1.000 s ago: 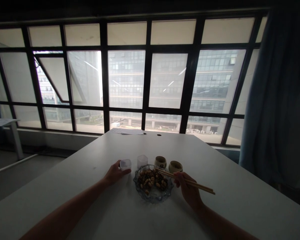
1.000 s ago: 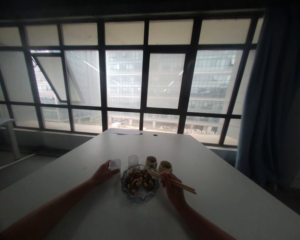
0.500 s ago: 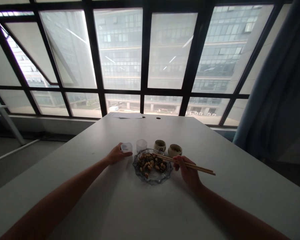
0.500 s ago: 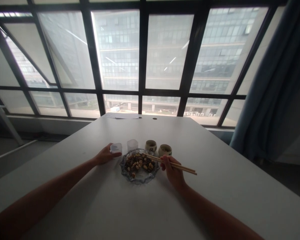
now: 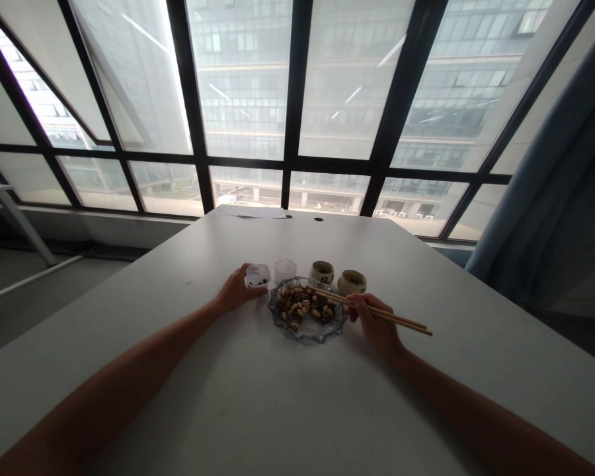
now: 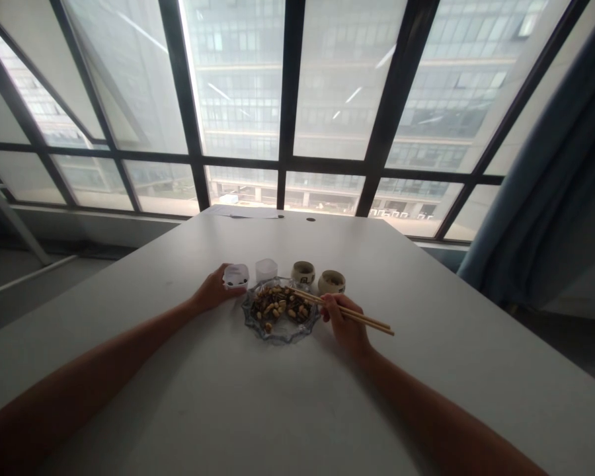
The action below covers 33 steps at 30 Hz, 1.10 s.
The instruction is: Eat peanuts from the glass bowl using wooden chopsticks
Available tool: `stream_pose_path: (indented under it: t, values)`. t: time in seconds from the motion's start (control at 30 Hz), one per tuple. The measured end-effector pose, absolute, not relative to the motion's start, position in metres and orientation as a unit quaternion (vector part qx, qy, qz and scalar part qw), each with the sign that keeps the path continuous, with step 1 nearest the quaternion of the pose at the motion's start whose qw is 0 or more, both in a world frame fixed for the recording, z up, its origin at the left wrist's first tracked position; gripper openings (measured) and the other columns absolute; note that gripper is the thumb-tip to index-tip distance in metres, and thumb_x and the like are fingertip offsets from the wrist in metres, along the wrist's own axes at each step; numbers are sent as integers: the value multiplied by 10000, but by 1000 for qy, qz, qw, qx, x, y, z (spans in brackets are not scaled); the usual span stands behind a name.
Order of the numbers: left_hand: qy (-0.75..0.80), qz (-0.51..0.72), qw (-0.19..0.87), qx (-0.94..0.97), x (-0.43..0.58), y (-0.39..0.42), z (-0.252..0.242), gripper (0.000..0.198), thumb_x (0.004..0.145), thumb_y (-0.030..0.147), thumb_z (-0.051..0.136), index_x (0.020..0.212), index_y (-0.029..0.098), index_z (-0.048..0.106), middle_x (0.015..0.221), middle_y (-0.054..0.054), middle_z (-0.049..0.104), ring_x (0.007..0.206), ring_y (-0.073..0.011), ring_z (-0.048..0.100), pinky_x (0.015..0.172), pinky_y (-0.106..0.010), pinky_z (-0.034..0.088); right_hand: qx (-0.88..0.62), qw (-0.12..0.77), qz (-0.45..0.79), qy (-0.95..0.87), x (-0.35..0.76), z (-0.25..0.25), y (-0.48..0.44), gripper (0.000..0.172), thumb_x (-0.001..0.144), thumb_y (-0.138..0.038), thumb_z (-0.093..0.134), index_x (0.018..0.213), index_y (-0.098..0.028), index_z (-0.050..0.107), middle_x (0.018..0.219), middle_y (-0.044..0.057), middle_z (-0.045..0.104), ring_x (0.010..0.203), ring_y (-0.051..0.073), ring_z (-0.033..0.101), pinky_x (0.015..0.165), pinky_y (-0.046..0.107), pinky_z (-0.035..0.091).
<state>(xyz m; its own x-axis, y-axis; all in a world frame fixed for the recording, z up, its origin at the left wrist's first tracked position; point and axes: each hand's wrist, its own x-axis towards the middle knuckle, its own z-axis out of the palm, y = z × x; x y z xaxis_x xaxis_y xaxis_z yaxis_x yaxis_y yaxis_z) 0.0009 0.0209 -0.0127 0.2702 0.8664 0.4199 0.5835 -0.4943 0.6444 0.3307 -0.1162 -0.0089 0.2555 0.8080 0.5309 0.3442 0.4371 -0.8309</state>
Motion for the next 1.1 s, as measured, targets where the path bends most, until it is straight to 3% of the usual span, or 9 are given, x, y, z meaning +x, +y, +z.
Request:
stream_pose_path:
  t: [0.27,0.67,0.87,1.1]
  values:
    - [435,391,72,808,0,16,-12,656,664,363,823,1244,219,551,1225,-104,641,1185,-296,581,1022,-418,466,-492,597,120,-623,333,-9,-125,406,935,-560,566,859,-182,693,667,57,704,574,178,643,547,300,530]
    - [466,376,56,799,-2,19,-16,654,693,435,789,1248,206,530,1158,-112,638,1132,-306,597,980,-424,482,-419,504,-11,-755,329,3,-139,251,961,-408,557,929,-234,734,857,73,753,757,206,714,699,318,573]
    - [477,374,52,793,-2,19,-15,641,688,436,792,1232,213,537,1136,-105,644,1112,-304,609,956,-415,496,-452,502,5,-738,331,2,-140,334,949,-503,535,895,-229,719,827,79,752,713,208,703,678,331,573]
    - [474,383,57,791,-2,19,-17,650,692,461,786,1231,193,541,1128,-125,652,1079,-313,626,926,-430,510,-484,578,79,-652,331,-3,-134,388,963,-529,526,818,-202,675,634,37,689,549,169,636,547,292,523]
